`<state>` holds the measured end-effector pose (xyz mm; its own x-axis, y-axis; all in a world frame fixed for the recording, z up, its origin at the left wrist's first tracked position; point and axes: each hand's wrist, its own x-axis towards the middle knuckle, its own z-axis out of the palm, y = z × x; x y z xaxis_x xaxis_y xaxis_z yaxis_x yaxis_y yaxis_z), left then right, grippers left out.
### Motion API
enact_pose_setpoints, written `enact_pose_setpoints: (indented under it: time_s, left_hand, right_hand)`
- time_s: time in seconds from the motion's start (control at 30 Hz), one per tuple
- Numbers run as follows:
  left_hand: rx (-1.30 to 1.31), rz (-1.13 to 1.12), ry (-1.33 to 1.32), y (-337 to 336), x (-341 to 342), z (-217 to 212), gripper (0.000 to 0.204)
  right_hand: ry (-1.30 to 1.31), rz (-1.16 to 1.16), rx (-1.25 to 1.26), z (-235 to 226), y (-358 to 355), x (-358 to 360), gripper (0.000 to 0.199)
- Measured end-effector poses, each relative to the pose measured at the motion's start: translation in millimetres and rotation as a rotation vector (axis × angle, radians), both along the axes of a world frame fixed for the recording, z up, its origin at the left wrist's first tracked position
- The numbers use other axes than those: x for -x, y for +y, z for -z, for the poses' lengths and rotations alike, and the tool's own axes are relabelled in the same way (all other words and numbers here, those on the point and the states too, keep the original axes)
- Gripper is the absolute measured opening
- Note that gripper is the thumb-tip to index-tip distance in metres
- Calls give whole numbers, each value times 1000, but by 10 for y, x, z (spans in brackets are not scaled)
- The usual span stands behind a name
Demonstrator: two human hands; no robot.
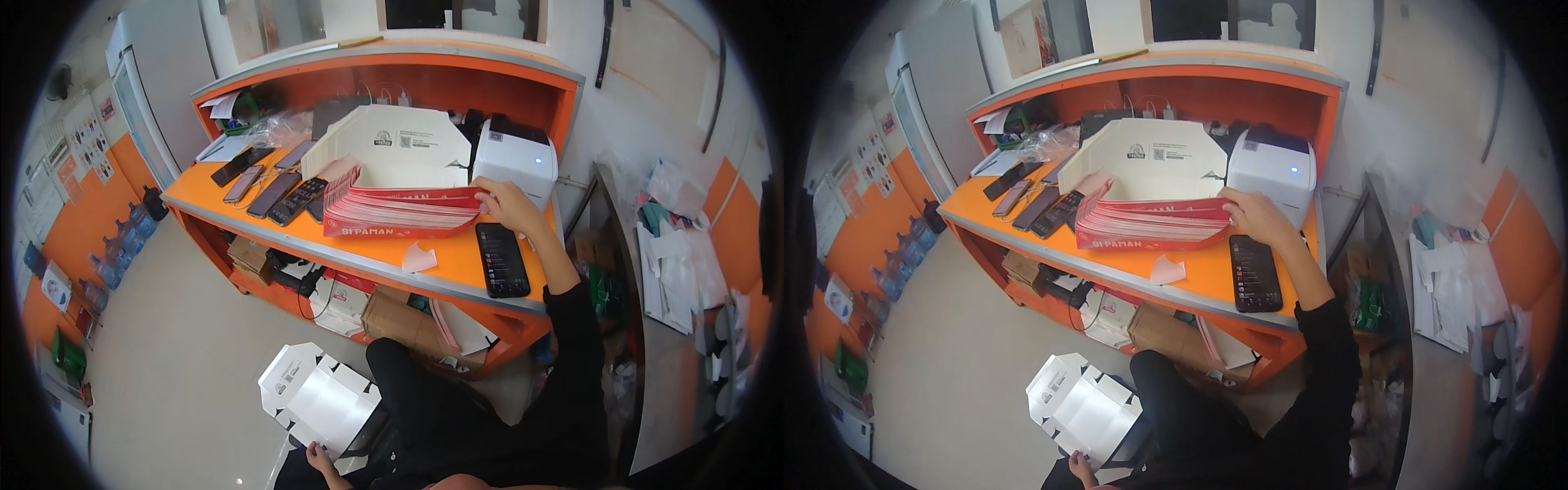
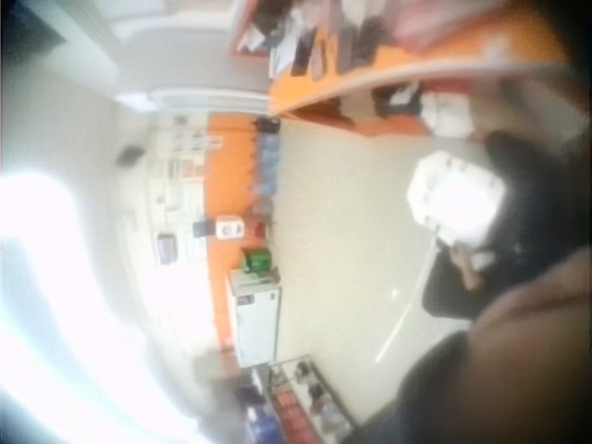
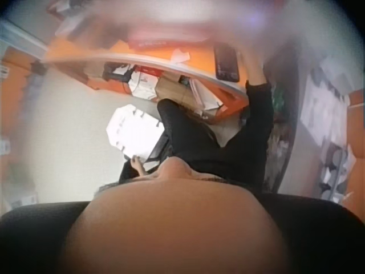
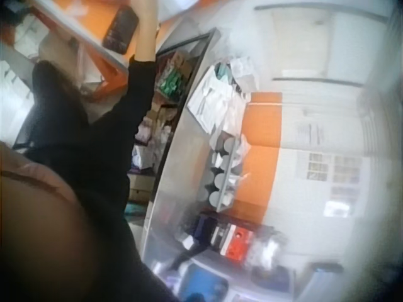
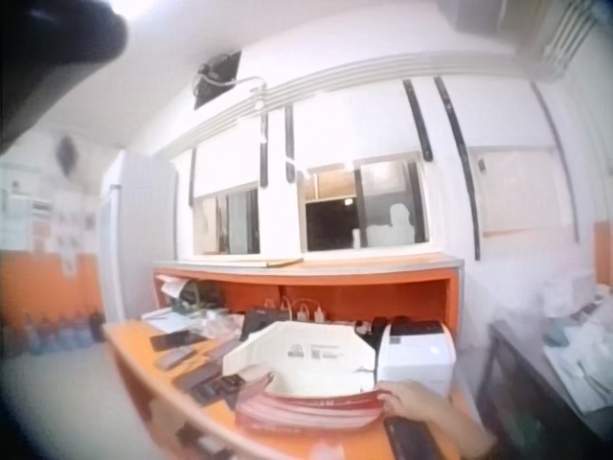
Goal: The person sits cross-legged and repeatedly folds red and white paper inserts into white cardboard boxes. They place each folded insert into a box, then set the box aside on the counter. The person continues this process for multiple boxes.
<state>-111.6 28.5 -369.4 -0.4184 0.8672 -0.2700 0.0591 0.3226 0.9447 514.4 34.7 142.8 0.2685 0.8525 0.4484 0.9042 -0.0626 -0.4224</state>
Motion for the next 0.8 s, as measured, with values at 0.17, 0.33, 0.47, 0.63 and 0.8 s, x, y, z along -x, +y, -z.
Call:
enact_pose_setpoints:
  time_s: [0.17, 0.33, 0.47, 0.63, 0.8]
  left_hand:
    - [7, 14, -32, -42, 7, -58, 24]
    - [48, 29, -35, -49, -35, -138, 25]
    - [34, 21, -37, -56, -17, -139, 24]
    - [65, 51, -15, -40, -16, -135, 23]
    - [41, 48, -25, -54, 5, -130, 23]
  right_hand:
    - [45, 6, 27, -43, 39, -31, 18]
    - [-34, -56, -129, 73, 107, -191, 17]
    - [41, -73, -120, 44, 123, -165, 17]
    - [115, -79, -136, 57, 129, -212, 16]
    - [299, -21, -38, -28, 138, -130, 22]
